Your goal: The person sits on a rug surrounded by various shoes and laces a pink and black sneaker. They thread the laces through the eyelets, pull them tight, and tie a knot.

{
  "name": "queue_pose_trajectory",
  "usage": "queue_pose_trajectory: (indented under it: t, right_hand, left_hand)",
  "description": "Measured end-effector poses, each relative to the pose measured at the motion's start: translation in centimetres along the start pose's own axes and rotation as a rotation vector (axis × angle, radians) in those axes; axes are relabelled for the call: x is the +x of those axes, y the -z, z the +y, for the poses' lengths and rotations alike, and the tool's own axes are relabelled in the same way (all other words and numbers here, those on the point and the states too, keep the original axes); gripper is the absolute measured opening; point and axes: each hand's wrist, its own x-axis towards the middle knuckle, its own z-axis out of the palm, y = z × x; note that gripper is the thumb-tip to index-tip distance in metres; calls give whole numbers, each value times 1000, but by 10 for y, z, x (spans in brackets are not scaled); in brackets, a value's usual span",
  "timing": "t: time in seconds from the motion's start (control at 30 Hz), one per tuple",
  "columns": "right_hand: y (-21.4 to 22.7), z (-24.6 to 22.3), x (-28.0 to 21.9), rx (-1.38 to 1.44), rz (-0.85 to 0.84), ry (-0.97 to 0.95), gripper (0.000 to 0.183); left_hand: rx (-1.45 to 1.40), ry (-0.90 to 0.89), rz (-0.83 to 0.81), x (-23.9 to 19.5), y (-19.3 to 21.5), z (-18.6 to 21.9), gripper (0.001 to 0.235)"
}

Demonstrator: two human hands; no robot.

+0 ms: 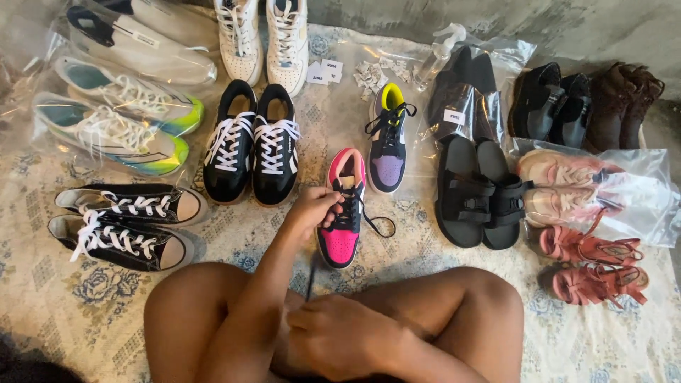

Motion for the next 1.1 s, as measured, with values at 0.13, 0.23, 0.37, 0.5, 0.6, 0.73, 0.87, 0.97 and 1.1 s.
queue_pose_trajectory:
  t: [0.13, 0.23, 0.37, 0.5, 0.6, 0.73, 0.87, 0.97, 1.1]
  right_hand:
    - [-14, 42, 3, 99, -60, -70, 23]
    - [5, 85, -9, 280, -192, -362, 8]
    - [-6, 160, -48, -11, 211, -782, 19]
    - [-44, 221, -76, -164, 656, -939, 32]
    - [-49, 223, -68, -34, 688, -978, 31]
    - [-58, 230, -65, -116, 604, -959, 30]
    - [-58, 226, -61, -104, 571, -993, 30]
    - [-54, 226, -62, -48, 597, -954, 29]
    - [-50, 224, -64, -88, 583, -801, 17]
  left_hand:
    - [-47, -44, -82, 14, 12, -16, 8]
    - [550, -99, 90, 24, 18, -26, 18]
    - [700, -126, 129, 48, 35, -49, 22]
    - [959, -154, 135, 42, 25, -50, 22]
    - [1062, -193, 116, 40, 19, -47, 23]
    - [1028, -192, 127, 29, 18, -38, 23]
    - [1066, -199, 91, 33, 18, -42, 21]
    - [1068, -201, 73, 30, 15, -39, 20]
    - [1044, -187, 64, 22, 15, -31, 19]
